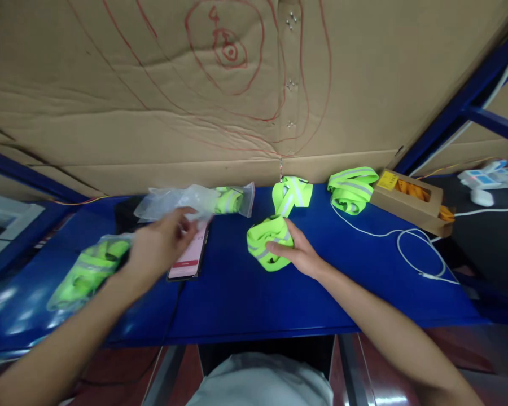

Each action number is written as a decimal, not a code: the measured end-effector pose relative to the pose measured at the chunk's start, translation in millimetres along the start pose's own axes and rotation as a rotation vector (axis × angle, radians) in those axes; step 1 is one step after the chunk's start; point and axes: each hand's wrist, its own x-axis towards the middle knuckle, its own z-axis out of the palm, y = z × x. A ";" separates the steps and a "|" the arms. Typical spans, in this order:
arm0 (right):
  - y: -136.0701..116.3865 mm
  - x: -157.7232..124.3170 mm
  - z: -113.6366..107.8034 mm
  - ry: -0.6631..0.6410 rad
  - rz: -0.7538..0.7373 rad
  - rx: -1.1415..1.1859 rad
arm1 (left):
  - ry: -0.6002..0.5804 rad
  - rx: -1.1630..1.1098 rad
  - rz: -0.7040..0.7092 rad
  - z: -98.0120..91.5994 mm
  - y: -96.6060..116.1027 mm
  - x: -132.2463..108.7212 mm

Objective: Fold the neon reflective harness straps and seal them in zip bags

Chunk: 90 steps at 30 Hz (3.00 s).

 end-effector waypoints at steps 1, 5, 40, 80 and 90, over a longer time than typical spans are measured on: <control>-4.0 -2.6 0.4 -0.096 0.015 -0.004 | -0.035 -0.040 0.037 13.6 18.5 -2.7; -15.4 -8.9 -2.4 -0.234 0.033 -0.066 | -0.237 -0.320 0.109 50.2 68.4 -4.9; -3.6 8.8 -28.4 0.050 0.064 -0.592 | -0.392 -0.053 0.716 71.7 51.1 39.7; -9.0 4.5 -21.9 -0.046 -0.035 -1.047 | -0.740 -0.253 0.522 74.9 93.9 48.3; -4.6 2.9 -21.5 -0.107 -0.207 -0.695 | -0.658 -0.023 0.573 58.6 96.6 39.2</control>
